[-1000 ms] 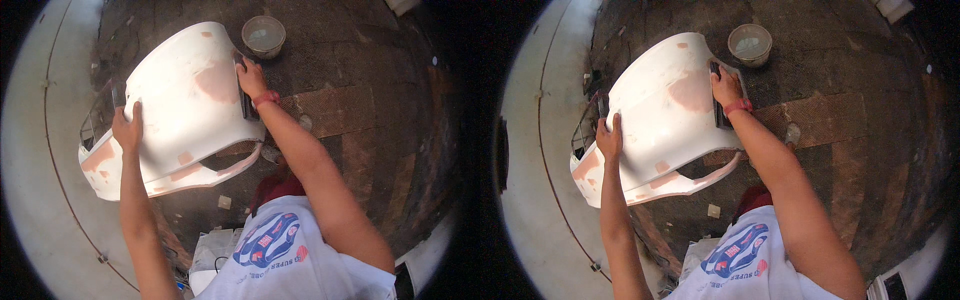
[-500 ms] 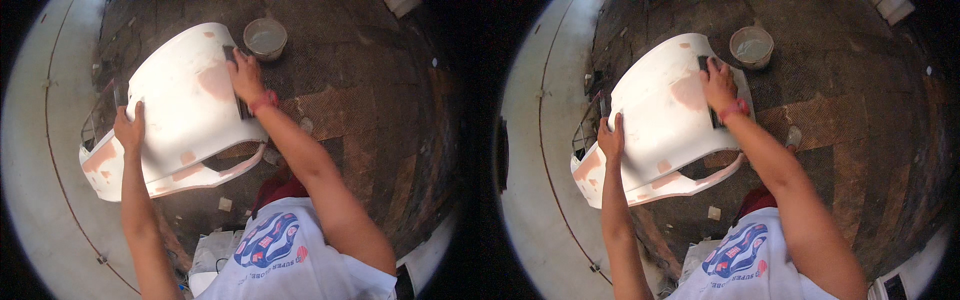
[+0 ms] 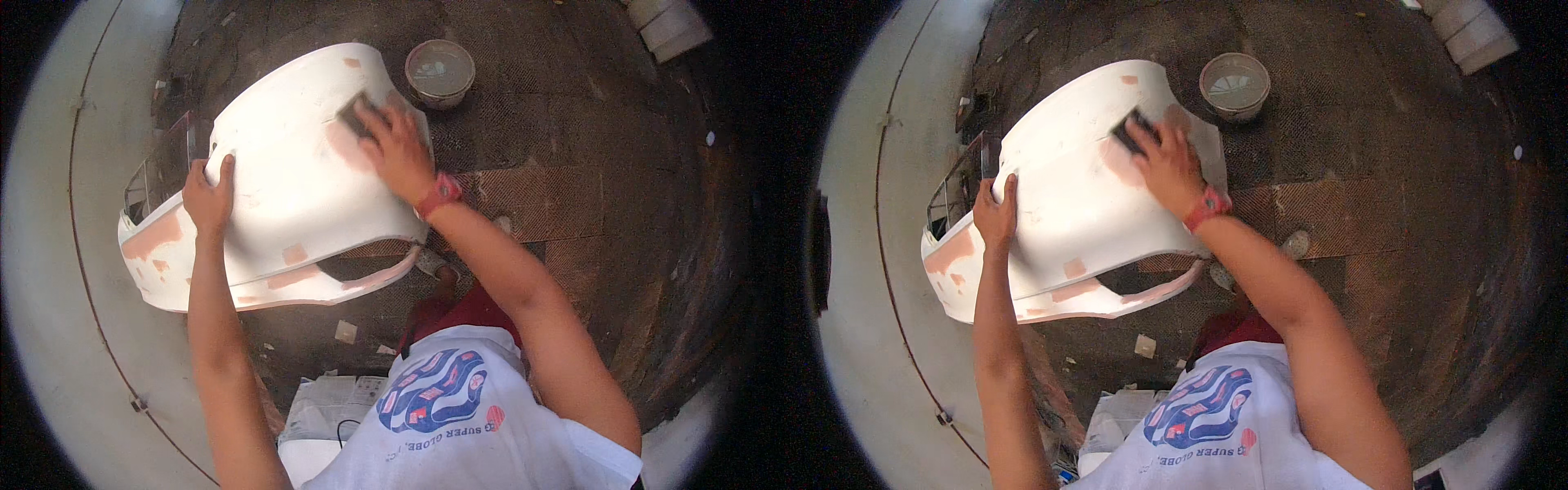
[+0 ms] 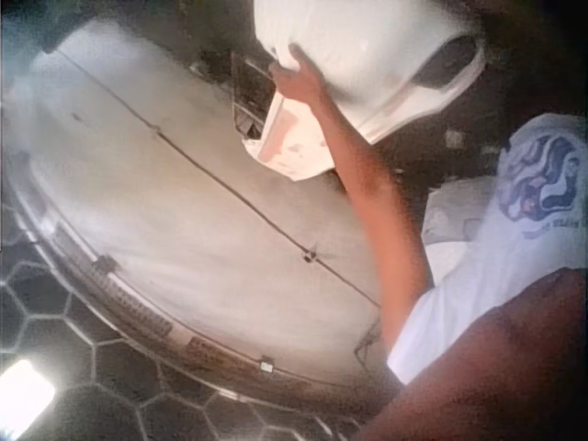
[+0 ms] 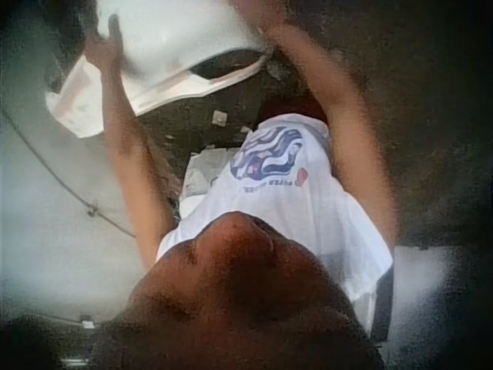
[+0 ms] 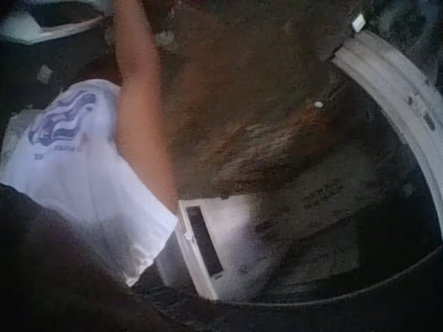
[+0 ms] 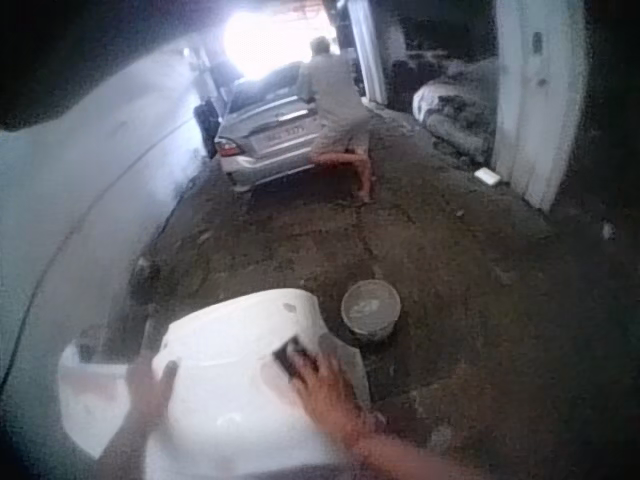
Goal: The person sands a white car fender with a sanding block, repeatedly dipping the block into a bucket of water. The person repositions the fender and continues sanding different areas.
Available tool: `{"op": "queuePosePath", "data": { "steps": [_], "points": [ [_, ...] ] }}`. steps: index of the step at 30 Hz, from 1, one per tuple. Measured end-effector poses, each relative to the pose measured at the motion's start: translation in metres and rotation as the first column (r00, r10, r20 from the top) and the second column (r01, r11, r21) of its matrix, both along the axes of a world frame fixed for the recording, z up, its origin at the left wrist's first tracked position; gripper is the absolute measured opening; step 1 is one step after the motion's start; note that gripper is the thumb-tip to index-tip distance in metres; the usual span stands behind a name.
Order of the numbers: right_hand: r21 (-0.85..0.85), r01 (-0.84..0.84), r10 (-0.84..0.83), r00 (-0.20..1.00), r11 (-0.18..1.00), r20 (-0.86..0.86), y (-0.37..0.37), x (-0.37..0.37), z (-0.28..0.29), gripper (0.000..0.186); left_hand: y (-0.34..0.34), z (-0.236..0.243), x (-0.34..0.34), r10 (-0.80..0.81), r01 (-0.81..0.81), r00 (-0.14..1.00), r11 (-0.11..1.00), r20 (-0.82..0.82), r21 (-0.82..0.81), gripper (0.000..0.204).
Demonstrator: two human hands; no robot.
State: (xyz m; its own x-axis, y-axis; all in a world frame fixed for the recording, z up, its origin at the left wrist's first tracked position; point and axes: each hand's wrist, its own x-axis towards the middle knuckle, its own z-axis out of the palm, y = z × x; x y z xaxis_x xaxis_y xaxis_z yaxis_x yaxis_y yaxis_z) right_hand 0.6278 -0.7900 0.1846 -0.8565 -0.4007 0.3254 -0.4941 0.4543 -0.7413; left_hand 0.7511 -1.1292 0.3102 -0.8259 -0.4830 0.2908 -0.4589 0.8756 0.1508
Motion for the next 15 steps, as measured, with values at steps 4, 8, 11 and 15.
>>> {"op": "queuePosePath", "data": {
  "steps": [4,8,11,15],
  "points": [
    [0.165,-0.322,0.329,0.944,0.932,-0.015,0.062,0.019,-0.002,0.061,0.008,0.002,0.004,0.04,-0.038,0.998,0.998,0.043,-0.043,0.056],
    [0.328,-0.383,0.392,0.919,0.863,0.042,0.161,0.015,-0.023,0.063,0.004,0.011,0.007,0.021,-0.016,0.997,0.998,0.076,-0.067,0.057],
    [0.451,-0.245,0.092,0.938,0.858,0.334,0.284,0.03,-0.063,0.066,0.016,0.018,-0.001,0.031,0.0,0.99,0.975,0.137,-0.221,0.058],
    [0.69,-0.164,-0.371,0.743,0.705,0.556,0.495,0.075,-0.093,0.071,0.025,0.019,-0.003,0.048,0.035,0.969,0.944,0.243,-0.328,0.056]
  ]
}}
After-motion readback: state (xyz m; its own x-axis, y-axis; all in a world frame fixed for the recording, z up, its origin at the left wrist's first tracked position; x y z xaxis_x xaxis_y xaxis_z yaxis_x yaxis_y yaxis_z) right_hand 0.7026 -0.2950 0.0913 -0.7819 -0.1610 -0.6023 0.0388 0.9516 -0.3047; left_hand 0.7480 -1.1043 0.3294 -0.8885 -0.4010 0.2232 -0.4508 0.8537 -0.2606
